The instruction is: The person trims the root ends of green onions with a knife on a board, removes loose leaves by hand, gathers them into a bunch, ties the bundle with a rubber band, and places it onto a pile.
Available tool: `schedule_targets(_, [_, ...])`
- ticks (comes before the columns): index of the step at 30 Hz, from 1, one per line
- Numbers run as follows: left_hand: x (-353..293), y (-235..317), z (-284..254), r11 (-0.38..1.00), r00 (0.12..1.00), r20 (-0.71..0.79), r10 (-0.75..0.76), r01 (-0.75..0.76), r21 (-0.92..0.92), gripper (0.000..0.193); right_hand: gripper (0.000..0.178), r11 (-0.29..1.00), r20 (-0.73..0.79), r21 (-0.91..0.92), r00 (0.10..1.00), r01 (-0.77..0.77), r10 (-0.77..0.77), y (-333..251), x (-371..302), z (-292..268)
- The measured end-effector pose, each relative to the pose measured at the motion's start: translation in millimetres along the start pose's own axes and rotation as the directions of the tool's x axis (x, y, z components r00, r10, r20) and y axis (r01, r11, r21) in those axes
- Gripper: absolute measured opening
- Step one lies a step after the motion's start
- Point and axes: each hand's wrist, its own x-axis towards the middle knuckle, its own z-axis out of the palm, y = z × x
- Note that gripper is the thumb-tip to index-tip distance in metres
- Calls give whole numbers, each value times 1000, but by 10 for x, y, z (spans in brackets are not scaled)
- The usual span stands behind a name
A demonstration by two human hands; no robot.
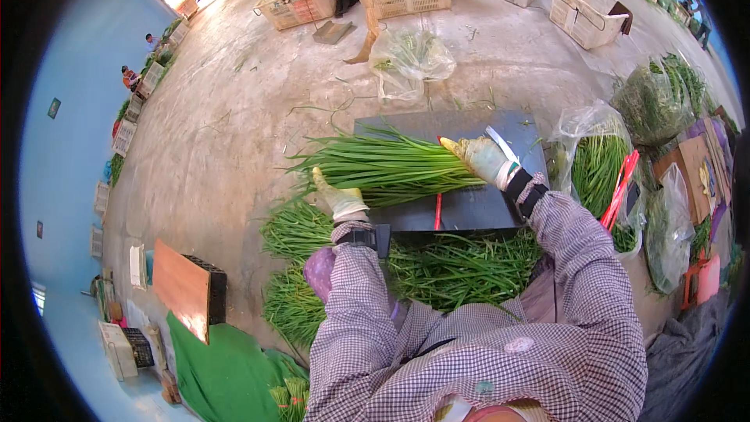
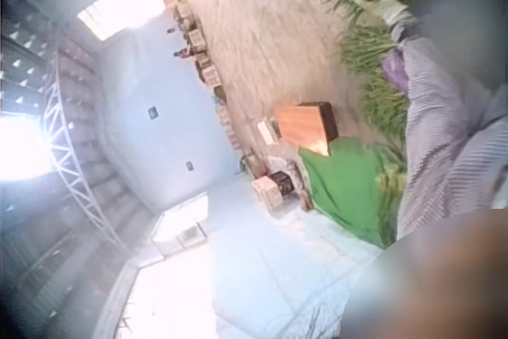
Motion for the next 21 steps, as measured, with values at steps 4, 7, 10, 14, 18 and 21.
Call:
schedule_targets(4, [257, 3, -3, 789, 933, -44, 356, -275, 550, 69, 69, 1000, 152, 19, 988, -18, 15, 201, 119, 394])
schedule_targets(7, [-39, -392, 139, 324, 775, 385, 501, -580, 747, 70, 70, 1000, 234, 25, 972, -16, 9, 252, 110, 483])
schedule_targets(10, [-382, -1000, 294, -219, 580, 776, -248, -814, 539, 75, 69, 995, 344, 65, 938, -72, 45, 233, 137, 343])
schedule_targets(14, [-603, -1507, 239, -474, 522, 662, -538, -837, 275, 79, 73, 991, 411, -128, 908, -39, 89, 162, 227, -8])
schedule_targets(18, [-587, -1594, 66, -464, 504, 687, -524, -845, 266, 77, 56, 949, 54, 287, 992, -127, 117, 454, 68, -307])
schedule_targets(21, [-594, -1604, 41, -436, 503, 683, -530, -852, 289, 74, 41, 450, 20, 801, 769, -395, 639, 678, -50, -292])
